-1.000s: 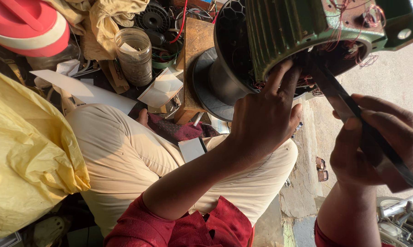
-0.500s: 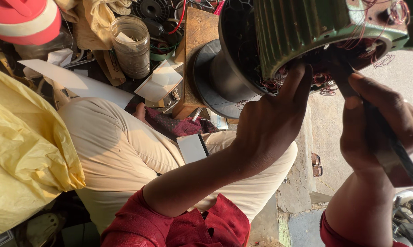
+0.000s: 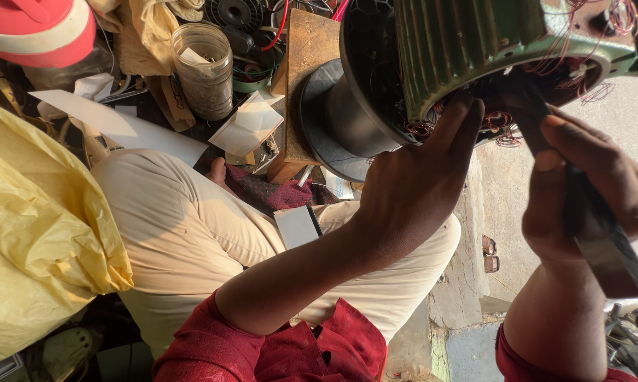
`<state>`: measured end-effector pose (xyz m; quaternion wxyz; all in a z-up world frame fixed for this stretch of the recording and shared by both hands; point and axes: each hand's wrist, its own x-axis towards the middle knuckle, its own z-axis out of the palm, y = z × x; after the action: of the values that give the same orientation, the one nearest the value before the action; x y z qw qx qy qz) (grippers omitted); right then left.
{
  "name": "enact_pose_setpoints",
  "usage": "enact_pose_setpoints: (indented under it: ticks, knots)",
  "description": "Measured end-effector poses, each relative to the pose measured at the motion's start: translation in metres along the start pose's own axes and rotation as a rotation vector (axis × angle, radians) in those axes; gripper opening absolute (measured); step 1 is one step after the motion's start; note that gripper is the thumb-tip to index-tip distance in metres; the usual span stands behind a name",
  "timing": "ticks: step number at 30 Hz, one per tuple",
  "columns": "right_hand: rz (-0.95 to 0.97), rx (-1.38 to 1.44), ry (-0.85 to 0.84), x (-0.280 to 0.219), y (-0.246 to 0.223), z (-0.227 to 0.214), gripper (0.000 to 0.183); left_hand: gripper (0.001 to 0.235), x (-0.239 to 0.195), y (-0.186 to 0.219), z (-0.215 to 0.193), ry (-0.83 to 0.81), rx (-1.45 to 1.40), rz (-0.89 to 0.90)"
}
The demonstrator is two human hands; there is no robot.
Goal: The person is repairing an electric motor by manipulating copper windings inside the stator. They use a thin wooden stick to adjust the wires and a flat metal tool to press and secure them into place.
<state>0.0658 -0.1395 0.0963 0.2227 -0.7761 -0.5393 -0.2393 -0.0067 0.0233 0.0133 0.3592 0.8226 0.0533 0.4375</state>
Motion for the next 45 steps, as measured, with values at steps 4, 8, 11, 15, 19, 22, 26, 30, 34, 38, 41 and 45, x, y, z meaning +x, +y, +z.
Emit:
enact_pose_setpoints:
  ticks: [4,8,11,15,19,22,26,30,34,38,41,45]
  knots:
    - [0.0,-0.049,-0.017,-0.003,0.003,-0.004,0.011,0.043,0.0,0.001,0.0,-0.024,0.004,-0.003]
    - [0.016,-0.018,0.009,-0.008,0.009,-0.005,0.013,0.042,-0.001,-0.001,0.001,-0.012,0.005,-0.003]
    - [0.072,0.05,0.043,-0.009,0.013,-0.002,0.016,0.042,-0.001,-0.003,0.002,0.019,-0.031,0.012]
    - [0.051,0.009,0.002,-0.011,0.009,-0.003,0.012,0.047,-0.003,-0.004,0.002,-0.023,-0.009,0.009]
    - [0.081,-0.043,-0.008,-0.006,0.002,-0.006,0.014,0.048,0.0,-0.004,0.001,-0.062,-0.018,0.012]
    - [0.212,-0.008,0.007,-0.001,0.003,-0.007,0.018,0.048,0.0,0.0,0.001,-0.06,0.032,0.01]
    - [0.184,0.036,-0.024,0.0,0.007,-0.011,0.015,0.048,0.0,0.003,0.002,-0.048,0.01,-0.011]
    - [0.003,0.001,-0.043,-0.004,0.011,-0.008,0.013,0.053,-0.001,-0.001,-0.004,-0.062,0.007,0.018]
    - [0.016,0.018,0.063,-0.016,0.025,0.001,0.017,0.051,-0.003,-0.006,-0.002,-0.035,-0.034,0.029]
    - [0.057,0.035,0.097,-0.027,0.04,0.005,0.022,0.051,-0.004,-0.01,0.0,-0.042,-0.035,0.032]
    - [0.087,0.128,0.138,-0.025,0.046,0.007,0.022,0.055,-0.004,-0.009,-0.001,-0.045,-0.068,0.021]
    - [0.128,0.377,0.242,-0.014,0.05,0.019,0.02,0.061,-0.002,-0.007,-0.003,-0.04,-0.085,0.004]
